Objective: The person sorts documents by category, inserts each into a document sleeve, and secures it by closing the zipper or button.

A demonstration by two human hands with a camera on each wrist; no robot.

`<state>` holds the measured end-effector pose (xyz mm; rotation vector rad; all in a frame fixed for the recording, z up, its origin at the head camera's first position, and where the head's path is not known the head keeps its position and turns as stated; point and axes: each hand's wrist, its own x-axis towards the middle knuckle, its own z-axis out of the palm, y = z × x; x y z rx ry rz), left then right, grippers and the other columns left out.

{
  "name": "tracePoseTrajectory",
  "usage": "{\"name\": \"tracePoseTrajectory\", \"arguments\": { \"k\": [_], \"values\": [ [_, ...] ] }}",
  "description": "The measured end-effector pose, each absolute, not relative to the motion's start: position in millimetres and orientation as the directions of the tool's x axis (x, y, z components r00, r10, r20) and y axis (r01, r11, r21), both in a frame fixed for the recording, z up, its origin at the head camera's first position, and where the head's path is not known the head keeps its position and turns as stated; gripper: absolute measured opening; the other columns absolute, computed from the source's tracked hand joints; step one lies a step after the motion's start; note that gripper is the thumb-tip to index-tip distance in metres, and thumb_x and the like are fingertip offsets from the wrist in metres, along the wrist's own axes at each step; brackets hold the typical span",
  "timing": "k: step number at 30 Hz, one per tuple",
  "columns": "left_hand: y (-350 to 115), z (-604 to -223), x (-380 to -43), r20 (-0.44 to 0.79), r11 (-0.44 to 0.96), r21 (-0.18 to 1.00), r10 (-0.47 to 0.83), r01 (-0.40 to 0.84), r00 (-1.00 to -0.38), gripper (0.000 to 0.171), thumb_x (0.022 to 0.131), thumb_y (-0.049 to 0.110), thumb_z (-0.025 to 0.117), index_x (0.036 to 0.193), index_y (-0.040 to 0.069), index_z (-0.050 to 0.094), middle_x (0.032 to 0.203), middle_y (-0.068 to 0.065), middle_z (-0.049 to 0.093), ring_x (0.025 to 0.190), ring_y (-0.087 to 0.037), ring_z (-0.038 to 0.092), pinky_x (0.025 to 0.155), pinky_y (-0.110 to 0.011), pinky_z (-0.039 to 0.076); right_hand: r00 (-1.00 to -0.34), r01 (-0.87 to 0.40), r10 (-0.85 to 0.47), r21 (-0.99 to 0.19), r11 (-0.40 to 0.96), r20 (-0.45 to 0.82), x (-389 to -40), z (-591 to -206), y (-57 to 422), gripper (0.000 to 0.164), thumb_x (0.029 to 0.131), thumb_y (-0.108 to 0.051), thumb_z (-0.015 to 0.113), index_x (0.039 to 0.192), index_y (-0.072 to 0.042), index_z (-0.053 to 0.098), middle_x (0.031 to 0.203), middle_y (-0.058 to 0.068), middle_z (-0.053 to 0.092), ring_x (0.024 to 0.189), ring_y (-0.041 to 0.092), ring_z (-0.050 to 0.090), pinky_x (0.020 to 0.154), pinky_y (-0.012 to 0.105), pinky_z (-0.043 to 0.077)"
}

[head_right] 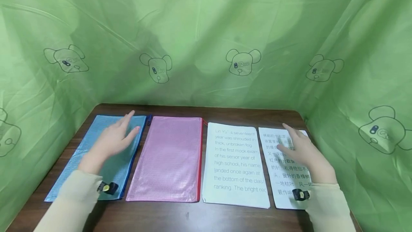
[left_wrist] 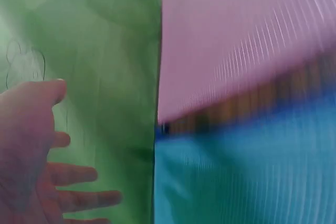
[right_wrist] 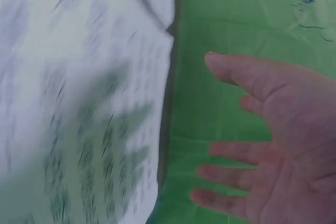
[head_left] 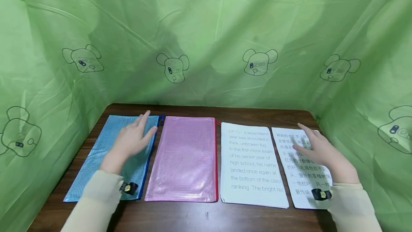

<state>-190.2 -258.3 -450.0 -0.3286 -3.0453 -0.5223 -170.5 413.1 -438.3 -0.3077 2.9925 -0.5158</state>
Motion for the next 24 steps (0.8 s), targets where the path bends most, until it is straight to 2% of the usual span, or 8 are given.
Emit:
{"name": "tracePoseTrajectory", "arguments": {
  "k": [3,8,11,14,19,24],
  "values": [
    [-234,-455,-193,0.067,0.888,0.402,0.213,0.221,-0.975,0.084,0.115,0.060,0.035,0.176,0.010,0.009,0.171,-0.032,0.032,0.150,-0.059,0.040,0.120,-0.074,0.032,-0.975,-0.166,-0.211,-0.401,0.901,-0.068,-169,-437,402,0.099,0.106,-0.043,0.072,0.174,-0.005,0.011,0.164,0.044,0.031,0.145,0.067,0.036,0.110,0.081,0.036],
    [-191,-461,-192,0.042,0.805,0.548,0.247,0.229,-0.968,0.083,0.115,0.054,0.043,0.174,0.004,0.015,0.170,-0.030,0.037,0.153,-0.052,0.040,0.125,-0.066,0.031,-0.983,-0.087,-0.152,-0.455,0.886,-0.107,-162,-436,390,0.099,0.107,-0.048,0.068,0.173,0.000,0.011,0.164,0.044,0.032,0.134,0.065,0.053,0.102,0.077,0.047],
    [-168,-462,-192,0.027,0.764,0.605,0.264,0.226,-0.964,0.084,0.114,0.054,0.047,0.174,0.004,0.016,0.168,-0.029,0.041,0.154,-0.050,0.041,0.125,-0.064,0.032,-0.984,-0.008,-0.092,-0.484,0.875,-0.150,-158,-436,388,0.096,0.109,-0.053,0.064,0.171,0.002,0.016,0.160,0.043,0.039,0.133,0.064,0.055,0.099,0.074,0.051],
    [-148,-462,-193,0.033,0.727,0.647,0.274,0.230,-0.961,0.082,0.113,0.049,0.053,0.173,0.003,0.020,0.164,-0.030,0.047,0.152,-0.049,0.044,0.125,-0.063,0.034,-0.980,0.031,-0.078,-0.526,0.850,-0.185,-155,-436,384,0.089,0.109,-0.056,0.061,0.168,0.003,0.028,0.153,0.039,0.051,0.130,0.059,0.059,0.096,0.068,0.054],
    [-116,-462,-199,0.064,0.641,0.731,0.276,0.233,-0.959,0.078,0.110,0.035,0.063,0.171,0.006,0.025,0.155,-0.029,0.057,0.132,-0.043,0.065,0.114,-0.059,0.049,-0.973,-0.003,-0.145,-0.620,0.785,-0.178,-154,-440,377,0.071,0.111,-0.047,0.062,0.160,0.002,0.046,0.141,0.027,0.067,0.116,0.042,0.071,0.090,0.053,0.057],
    [-89,-468,-198,0.034,0.502,0.841,0.319,0.200,-0.947,0.076,0.109,0.027,0.066,0.170,0.007,0.025,0.155,-0.026,0.057,0.105,-0.030,0.075,0.092,-0.049,0.062,-0.957,0.010,-0.203,-0.722,0.692,-0.208,-158,-445,371,0.064,0.112,-0.039,0.063,0.159,0.002,0.047,0.135,0.024,0.072,0.104,0.030,0.074,0.086,0.045,0.058]
  ]
}}
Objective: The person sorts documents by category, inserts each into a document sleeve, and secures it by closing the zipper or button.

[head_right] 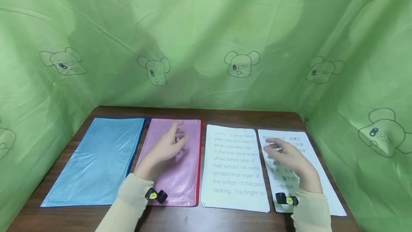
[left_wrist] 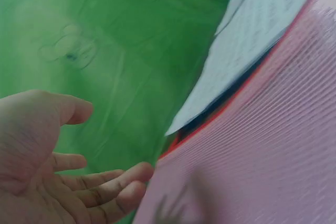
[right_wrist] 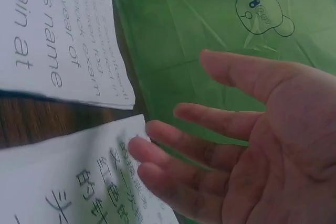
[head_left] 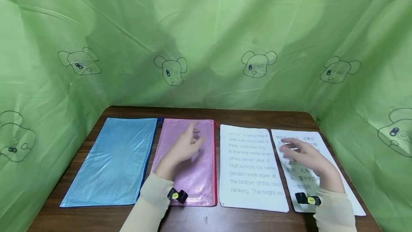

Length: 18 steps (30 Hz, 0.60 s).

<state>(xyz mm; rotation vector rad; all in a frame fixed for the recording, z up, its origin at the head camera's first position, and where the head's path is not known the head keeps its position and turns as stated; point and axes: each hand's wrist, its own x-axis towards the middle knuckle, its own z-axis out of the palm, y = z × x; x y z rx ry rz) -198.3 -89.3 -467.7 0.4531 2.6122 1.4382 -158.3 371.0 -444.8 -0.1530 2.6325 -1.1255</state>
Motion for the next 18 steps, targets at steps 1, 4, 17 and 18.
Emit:
{"name": "tracePoseTrajectory", "arguments": {
  "k": [1,4,17,18],
  "values": [
    [-85,-469,-196,0.017,0.470,0.864,0.333,0.181,-0.943,0.076,0.109,0.027,0.066,0.171,0.008,0.025,0.156,-0.025,0.056,0.099,-0.030,0.076,0.086,-0.049,0.064,-0.952,0.025,-0.211,-0.743,0.669,-0.222,-159,-446,370,0.064,0.112,-0.037,0.064,0.160,0.002,0.047,0.134,0.024,0.072,0.102,0.030,0.075,0.087,0.045,0.058],
    [-72,-472,-191,-0.037,0.394,0.911,0.377,0.124,-0.925,0.077,0.110,0.026,0.067,0.171,0.010,0.023,0.156,-0.022,0.056,0.085,-0.034,0.076,0.067,-0.050,0.064,-0.934,0.070,-0.238,-0.787,0.613,-0.268,-160,-447,367,0.065,0.111,-0.036,0.065,0.160,0.003,0.045,0.132,0.026,0.071,0.100,0.031,0.076,0.087,0.046,0.060],
    [-40,-485,-179,-0.126,0.324,0.946,0.438,0.026,-0.890,0.069,0.108,0.025,0.068,0.166,0.007,0.034,0.135,-0.017,0.068,0.077,-0.030,0.076,0.060,-0.045,0.063,-0.897,0.109,-0.286,-0.797,0.594,-0.337,-162,-449,354,0.057,0.112,-0.032,0.065,0.153,0.006,0.053,0.138,0.026,0.067,0.114,0.033,0.072,0.090,0.045,0.064],
    [-39,-486,-178,-0.133,0.320,0.947,0.438,0.016,-0.889,0.069,0.108,0.025,0.068,0.165,0.005,0.035,0.134,-0.018,0.068,0.077,-0.029,0.076,0.061,-0.044,0.063,-0.896,0.111,-0.286,-0.795,0.597,-0.340,-162,-449,353,0.058,0.112,-0.033,0.065,0.153,0.006,0.053,0.138,0.027,0.066,0.115,0.034,0.072,0.090,0.046,0.064]
  ]
}}
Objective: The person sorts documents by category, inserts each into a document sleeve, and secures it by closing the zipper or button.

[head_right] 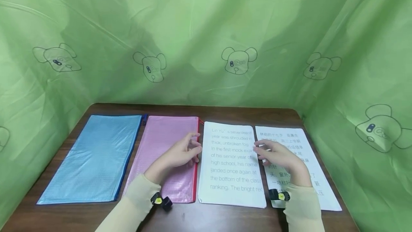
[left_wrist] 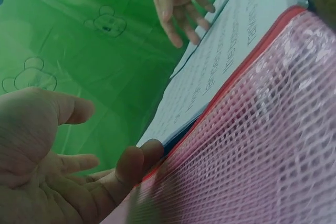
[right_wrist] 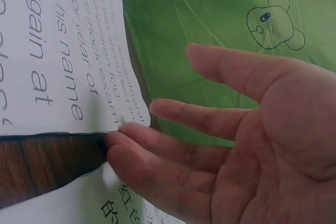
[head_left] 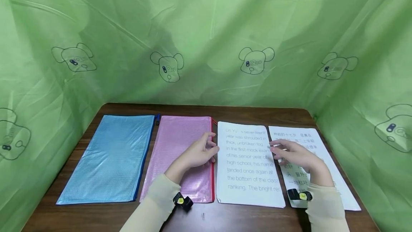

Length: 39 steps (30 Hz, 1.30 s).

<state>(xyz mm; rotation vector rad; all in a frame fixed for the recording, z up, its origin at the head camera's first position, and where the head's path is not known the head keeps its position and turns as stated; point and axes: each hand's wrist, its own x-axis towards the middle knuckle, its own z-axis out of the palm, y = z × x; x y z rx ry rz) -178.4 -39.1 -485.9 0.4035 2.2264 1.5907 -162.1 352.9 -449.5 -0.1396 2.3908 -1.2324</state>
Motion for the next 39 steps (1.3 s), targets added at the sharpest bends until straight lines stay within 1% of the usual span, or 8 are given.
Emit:
{"name": "tracePoseTrajectory", "arguments": {
  "k": [7,11,14,18,26,32,36,39],
  "values": [
    [-32,-488,-174,-0.149,0.326,0.945,0.426,-0.002,-0.892,0.065,0.107,0.024,0.067,0.160,-0.001,0.040,0.135,-0.020,0.068,0.077,-0.024,0.076,0.067,-0.038,0.063,-0.893,0.136,-0.267,-0.784,0.605,-0.362,-165,-447,345,0.059,0.112,-0.033,0.065,0.154,0.005,0.051,0.141,0.029,0.063,0.113,0.035,0.072,0.086,0.045,0.065],
    [-28,-488,-173,-0.150,0.351,0.936,0.395,-0.001,-0.906,0.062,0.107,0.024,0.067,0.158,-0.001,0.044,0.139,-0.021,0.067,0.083,-0.022,0.077,0.078,-0.036,0.062,-0.895,0.143,-0.260,-0.785,0.602,-0.362,-167,-448,343,0.057,0.112,-0.033,0.065,0.152,0.005,0.053,0.141,0.029,0.062,0.112,0.034,0.072,0.086,0.045,0.065],
    [-26,-487,-171,-0.130,0.374,0.927,0.378,0.023,-0.917,0.057,0.107,0.024,0.067,0.156,0.001,0.049,0.141,-0.019,0.067,0.089,-0.019,0.073,0.084,-0.035,0.058,-0.896,0.133,-0.267,-0.789,0.600,-0.355,-167,-449,343,0.055,0.112,-0.031,0.064,0.151,0.006,0.053,0.139,0.030,0.062,0.112,0.035,0.071,0.086,0.047,0.065],
    [-23,-489,-170,-0.075,0.358,0.930,0.402,0.081,-0.913,0.053,0.105,0.021,0.070,0.153,0.004,0.054,0.139,-0.016,0.067,0.089,-0.014,0.068,0.078,-0.032,0.057,-0.898,0.132,-0.266,-0.789,0.600,-0.352,-166,-450,344,0.054,0.113,-0.030,0.063,0.150,0.008,0.054,0.138,0.030,0.062,0.113,0.036,0.071,0.088,0.049,0.065],
    [-13,-494,-166,-0.002,0.356,0.922,0.395,0.151,-0.919,0.051,0.098,-0.003,0.066,0.147,0.009,0.063,0.134,-0.016,0.070,0.076,-0.010,0.069,0.064,-0.026,0.056,-0.905,0.123,-0.240,-0.755,0.644,-0.353,-166,-449,342,0.053,0.111,-0.034,0.065,0.148,0.004,0.058,0.136,0.024,0.065,0.109,0.031,0.073,0.090,0.045,0.064],
    [-11,-496,-167,0.064,0.333,0.925,0.338,0.182,-0.939,0.052,0.095,-0.007,0.063,0.143,0.012,0.068,0.123,-0.011,0.075,0.078,-0.011,0.072,0.065,-0.028,0.058,-0.955,0.026,-0.193,-0.706,0.707,-0.227,-168,-451,346,0.051,0.111,-0.038,0.065,0.145,0.000,0.064,0.124,0.016,0.075,0.111,0.030,0.072,0.089,0.043,0.059],
    [-16,-491,-172,0.112,0.275,0.939,0.316,0.204,-0.942,0.054,0.095,-0.008,0.064,0.143,0.016,0.069,0.123,-0.008,0.076,0.077,-0.009,0.070,0.066,-0.025,0.056,-0.983,-0.017,-0.139,-0.684,0.730,-0.123,-169,-453,345,0.051,0.110,-0.044,0.066,0.146,-0.007,0.066,0.137,0.015,0.071,0.120,0.035,0.068,0.091,0.044,0.054],
    [-22,-485,-176,0.123,0.203,0.961,0.291,0.187,-0.949,0.055,0.096,-0.009,0.065,0.144,0.018,0.069,0.126,-0.009,0.075,0.072,-0.009,0.063,0.059,-0.022,0.049,-0.988,-0.038,-0.135,-0.723,0.690,-0.077,-169,-452,343,0.053,0.109,-0.044,0.068,0.150,-0.010,0.063,0.149,0.017,0.064,0.125,0.038,0.066,0.094,0.044,0.054]
  ]
}}
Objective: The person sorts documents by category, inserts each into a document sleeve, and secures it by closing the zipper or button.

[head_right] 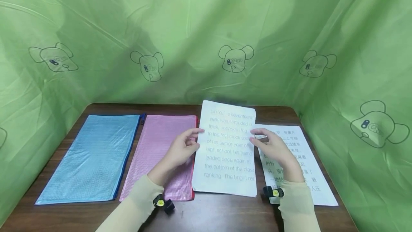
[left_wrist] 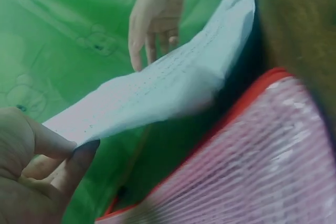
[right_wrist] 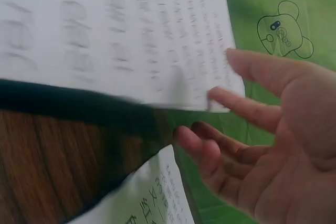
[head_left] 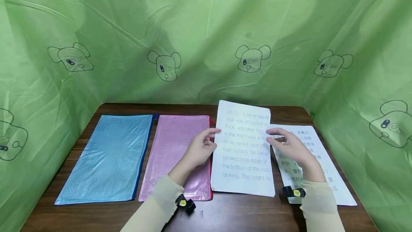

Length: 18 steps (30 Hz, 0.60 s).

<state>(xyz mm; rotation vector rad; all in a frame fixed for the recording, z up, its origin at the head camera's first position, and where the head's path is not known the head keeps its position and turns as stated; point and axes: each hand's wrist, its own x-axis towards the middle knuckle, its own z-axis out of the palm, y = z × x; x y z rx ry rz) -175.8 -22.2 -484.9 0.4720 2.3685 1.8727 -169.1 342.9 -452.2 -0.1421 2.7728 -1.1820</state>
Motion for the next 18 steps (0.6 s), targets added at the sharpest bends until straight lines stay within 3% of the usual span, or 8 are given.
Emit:
{"name": "tracePoseTrajectory", "arguments": {
  "k": [4,9,12,16,18],
  "values": [
    [-31,-478,-180,0.123,0.108,0.982,0.264,0.156,-0.957,0.056,0.096,-0.009,0.065,0.145,0.016,0.069,0.131,-0.013,0.072,0.074,-0.012,0.064,0.056,-0.021,0.047,-0.985,-0.083,-0.169,-0.802,0.591,-0.023,-169,-449,339,0.051,0.110,-0.036,0.069,0.153,-0.011,0.060,0.146,0.019,0.064,0.120,0.034,0.069,0.093,0.036,0.057],
    [-39,-473,-184,0.135,0.026,0.989,0.237,0.146,-0.962,0.054,0.096,-0.011,0.066,0.145,0.012,0.068,0.133,-0.017,0.071,0.090,-0.019,0.073,0.067,-0.023,0.054,-0.978,-0.128,-0.206,-0.888,0.441,0.039,-171,-449,330,0.045,0.108,-0.022,0.072,0.151,-0.011,0.061,0.120,0.017,0.075,0.099,0.020,0.073,0.083,0.030,0.059],
    [-43,-470,-186,0.141,-0.009,0.990,0.230,0.143,-0.963,0.053,0.097,-0.012,0.066,0.145,0.010,0.068,0.134,-0.018,0.071,0.092,-0.022,0.073,0.070,-0.025,0.055,-0.974,-0.137,-0.218,-0.922,0.361,0.060,-171,-448,322,0.045,0.107,-0.017,0.073,0.150,-0.010,0.061,0.105,0.015,0.077,0.081,0.017,0.070,0.070,0.028,0.057],
    [-49,-467,-188,0.151,-0.023,0.988,0.226,0.150,-0.962,0.052,0.097,-0.011,0.066,0.145,0.008,0.066,0.133,-0.017,0.071,0.093,-0.024,0.073,0.076,-0.029,0.058,-0.977,-0.122,-0.207,-0.946,0.301,0.060,-171,-446,311,0.046,0.107,-0.017,0.073,0.151,-0.011,0.061,0.104,0.013,0.079,0.073,0.019,0.070,0.062,0.029,0.058],
    [-52,-465,-188,0.155,-0.018,0.988,0.228,0.155,-0.961,0.052,0.097,-0.010,0.067,0.146,0.009,0.066,0.133,-0.016,0.071,0.094,-0.024,0.073,0.080,-0.030,0.060,-0.981,-0.110,-0.188,-0.951,0.287,0.057,-171,-445,307,0.046,0.108,-0.018,0.072,0.151,-0.012,0.061,0.112,0.012,0.080,0.078,0.020,0.075,0.066,0.031,0.061]
  ]
}}
